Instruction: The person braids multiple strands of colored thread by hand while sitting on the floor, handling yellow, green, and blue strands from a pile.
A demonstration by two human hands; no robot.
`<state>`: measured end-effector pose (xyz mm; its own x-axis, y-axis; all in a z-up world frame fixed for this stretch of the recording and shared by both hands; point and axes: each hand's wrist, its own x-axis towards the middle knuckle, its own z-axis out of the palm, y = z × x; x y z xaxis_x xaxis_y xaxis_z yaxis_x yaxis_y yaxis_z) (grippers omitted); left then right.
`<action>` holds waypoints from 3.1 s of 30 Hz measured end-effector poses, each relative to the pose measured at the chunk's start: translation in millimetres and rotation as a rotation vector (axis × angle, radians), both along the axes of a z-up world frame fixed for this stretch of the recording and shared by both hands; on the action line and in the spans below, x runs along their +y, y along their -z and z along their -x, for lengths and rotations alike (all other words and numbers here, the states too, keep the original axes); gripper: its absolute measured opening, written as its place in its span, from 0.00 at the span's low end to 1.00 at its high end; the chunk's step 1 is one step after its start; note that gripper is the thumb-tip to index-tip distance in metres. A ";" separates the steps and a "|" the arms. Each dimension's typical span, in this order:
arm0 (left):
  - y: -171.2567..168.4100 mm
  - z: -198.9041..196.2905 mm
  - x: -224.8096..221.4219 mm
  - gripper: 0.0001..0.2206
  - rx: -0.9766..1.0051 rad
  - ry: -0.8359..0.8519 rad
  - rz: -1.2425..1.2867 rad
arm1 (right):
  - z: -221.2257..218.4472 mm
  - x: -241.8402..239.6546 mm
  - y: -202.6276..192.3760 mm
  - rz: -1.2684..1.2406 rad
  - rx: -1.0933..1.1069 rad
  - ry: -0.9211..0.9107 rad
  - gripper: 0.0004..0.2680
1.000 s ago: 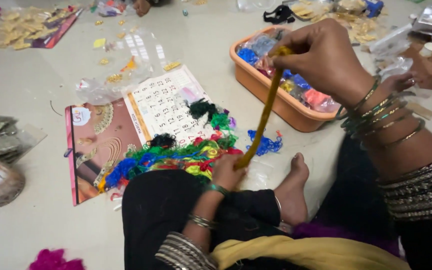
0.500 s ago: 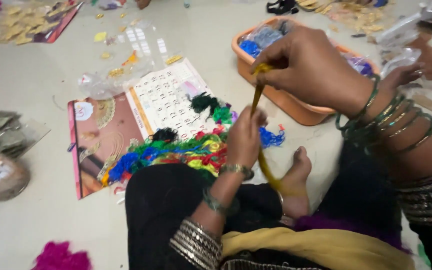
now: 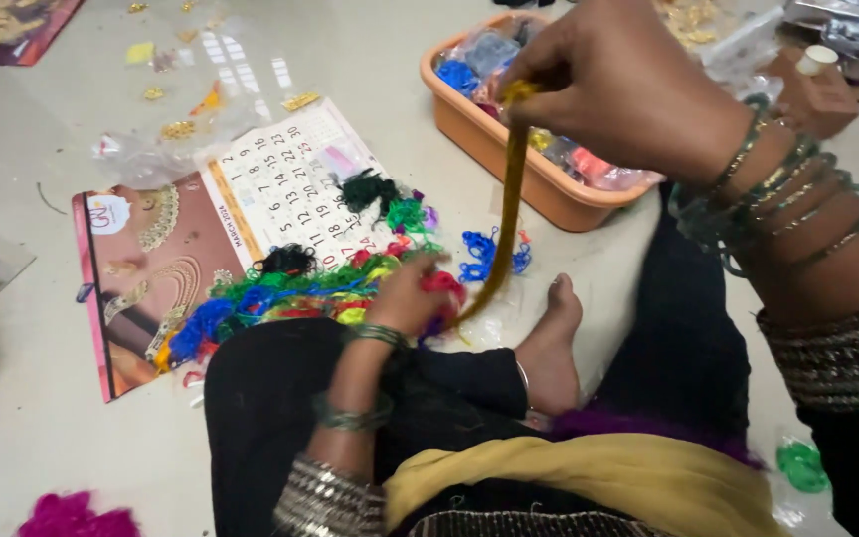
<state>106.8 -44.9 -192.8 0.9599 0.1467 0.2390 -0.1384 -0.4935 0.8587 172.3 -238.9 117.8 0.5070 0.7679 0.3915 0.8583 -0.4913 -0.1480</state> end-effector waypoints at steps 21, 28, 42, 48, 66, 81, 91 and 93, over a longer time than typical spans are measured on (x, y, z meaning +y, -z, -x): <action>-91.6 0.2 -78.7 0.08 -0.054 0.097 0.589 | 14.6 6.7 -13.5 -0.077 0.014 -0.084 0.08; -68.5 -11.7 -77.1 0.07 -0.429 -0.241 0.138 | 15.8 0.9 -25.8 -0.098 0.010 -0.087 0.09; 115.2 -20.1 -29.8 0.15 0.276 0.036 0.001 | 11.9 -2.6 -41.6 -0.075 0.016 0.045 0.09; -80.1 -1.8 0.5 0.13 -0.041 -0.017 0.048 | 12.3 -2.8 -32.9 -0.028 0.004 -0.027 0.08; -20.2 -20.2 -64.8 0.08 -0.193 -0.161 0.403 | 15.3 -10.9 -20.4 -0.049 0.005 0.009 0.09; 114.8 -33.8 -55.7 0.14 0.216 0.115 0.844 | 16.0 -13.3 -37.8 -0.086 -0.034 0.036 0.08; 171.0 -44.7 -5.2 0.06 0.174 -0.107 0.162 | 21.8 -13.1 -57.4 -0.027 0.072 0.226 0.11; 34.0 -20.9 6.9 0.06 0.260 -0.184 0.032 | 19.9 -14.8 -53.2 -0.015 0.052 0.203 0.10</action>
<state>127.7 -38.0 -226.8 0.9448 0.3272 -0.0183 0.1769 -0.4621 0.8690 152.4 -253.7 171.1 0.6705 0.6424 0.3711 0.7331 -0.6506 -0.1983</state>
